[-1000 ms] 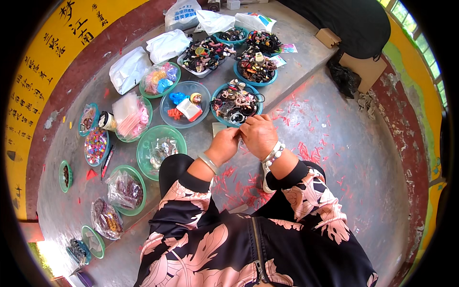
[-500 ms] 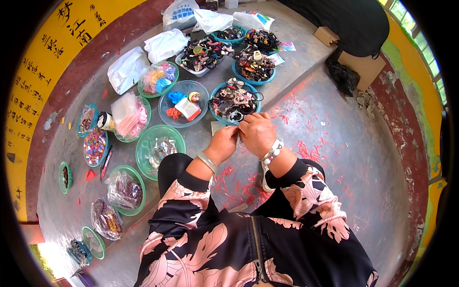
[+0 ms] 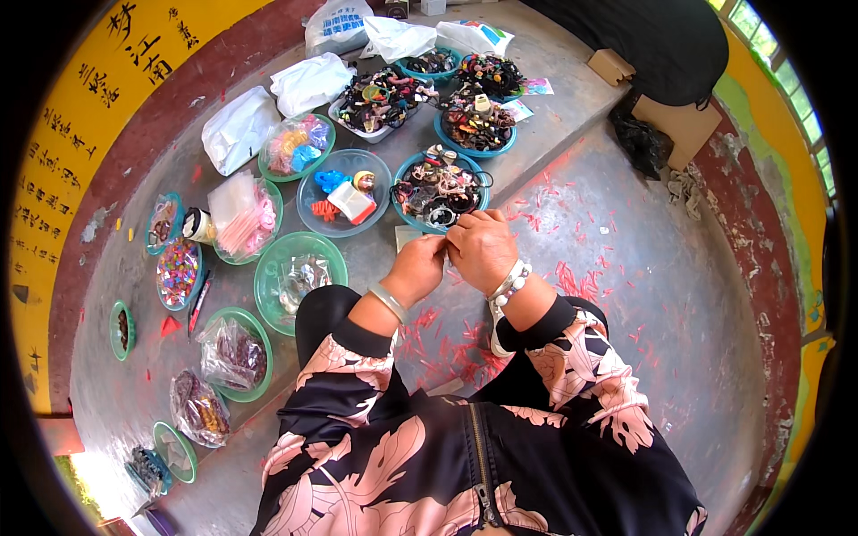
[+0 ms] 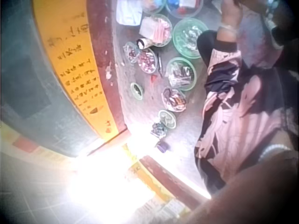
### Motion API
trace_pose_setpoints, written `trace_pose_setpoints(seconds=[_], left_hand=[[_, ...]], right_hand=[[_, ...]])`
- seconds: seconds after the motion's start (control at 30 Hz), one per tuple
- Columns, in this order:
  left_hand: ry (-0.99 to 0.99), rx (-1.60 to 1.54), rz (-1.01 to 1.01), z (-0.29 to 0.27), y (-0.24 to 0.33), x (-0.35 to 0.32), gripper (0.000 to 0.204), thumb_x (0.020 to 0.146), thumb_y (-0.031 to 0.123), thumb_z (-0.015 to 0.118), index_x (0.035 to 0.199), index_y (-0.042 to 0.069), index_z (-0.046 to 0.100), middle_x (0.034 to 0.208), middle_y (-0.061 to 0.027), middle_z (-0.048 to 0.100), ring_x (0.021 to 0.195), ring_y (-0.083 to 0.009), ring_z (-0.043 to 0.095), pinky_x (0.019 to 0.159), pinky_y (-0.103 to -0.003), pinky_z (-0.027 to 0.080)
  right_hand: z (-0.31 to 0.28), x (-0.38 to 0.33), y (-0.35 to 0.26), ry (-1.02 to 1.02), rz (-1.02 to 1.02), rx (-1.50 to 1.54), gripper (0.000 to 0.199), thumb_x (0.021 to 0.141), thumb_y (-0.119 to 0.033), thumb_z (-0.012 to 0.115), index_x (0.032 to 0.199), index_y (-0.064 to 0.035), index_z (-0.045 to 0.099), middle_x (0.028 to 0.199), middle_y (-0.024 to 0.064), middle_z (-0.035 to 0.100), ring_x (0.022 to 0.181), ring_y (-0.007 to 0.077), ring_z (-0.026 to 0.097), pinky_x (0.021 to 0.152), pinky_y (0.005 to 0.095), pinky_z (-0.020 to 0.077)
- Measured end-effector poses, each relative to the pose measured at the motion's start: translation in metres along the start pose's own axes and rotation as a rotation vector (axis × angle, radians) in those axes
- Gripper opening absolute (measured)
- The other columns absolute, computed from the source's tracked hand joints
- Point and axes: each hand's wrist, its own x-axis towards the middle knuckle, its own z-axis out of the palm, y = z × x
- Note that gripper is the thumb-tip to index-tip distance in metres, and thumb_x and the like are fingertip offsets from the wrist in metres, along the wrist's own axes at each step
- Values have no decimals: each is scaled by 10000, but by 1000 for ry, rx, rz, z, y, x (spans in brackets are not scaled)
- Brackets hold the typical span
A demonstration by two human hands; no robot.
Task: The person sits on the floor and packs small hair accessories into clear plastic bags. They pick up items from bowls, place them into bags, and seal them before setting them aside.
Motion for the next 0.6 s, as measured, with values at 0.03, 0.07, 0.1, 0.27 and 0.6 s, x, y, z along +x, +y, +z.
trace_pose_setpoints(seconds=[0.03,0.07,0.1,0.27,0.6], left_hand=[[3,3,-1,0,1,0,167,777,16,473,896,1,589,833,-183,600,768,-361,567,665,-378,454],[6,6,-2,1,3,0,170,775,15,471,898,1,589,834,-184,600,771,-361,567,666,-378,454],[8,7,-3,1,3,0,170,776,14,473,899,1,590,839,-186,600,767,-356,572,666,-372,456],[17,-92,-62,0,7,1,178,798,19,489,934,-9,600,851,-162,624,734,-241,617,657,-316,465],[-40,-708,-309,-6,7,2,222,884,57,468,1026,-70,582,918,-76,627,837,-123,603,769,-246,493]], right_hand=[[0,0,1,13,3,6,63,602,-118,620,611,-107,558,653,18,541,702,210,549,690,349,398],[0,0,1,26,6,11,65,603,-109,614,602,-106,549,646,17,537,697,211,551,682,346,399],[0,0,2,35,9,15,65,599,-110,615,600,-106,550,644,20,537,690,214,551,677,347,400],[0,1,4,116,47,76,57,580,-102,620,603,-93,569,643,40,549,666,245,550,646,362,411],[-6,3,26,-106,530,788,108,687,-75,611,770,-26,660,722,52,631,643,119,582,575,254,464]])
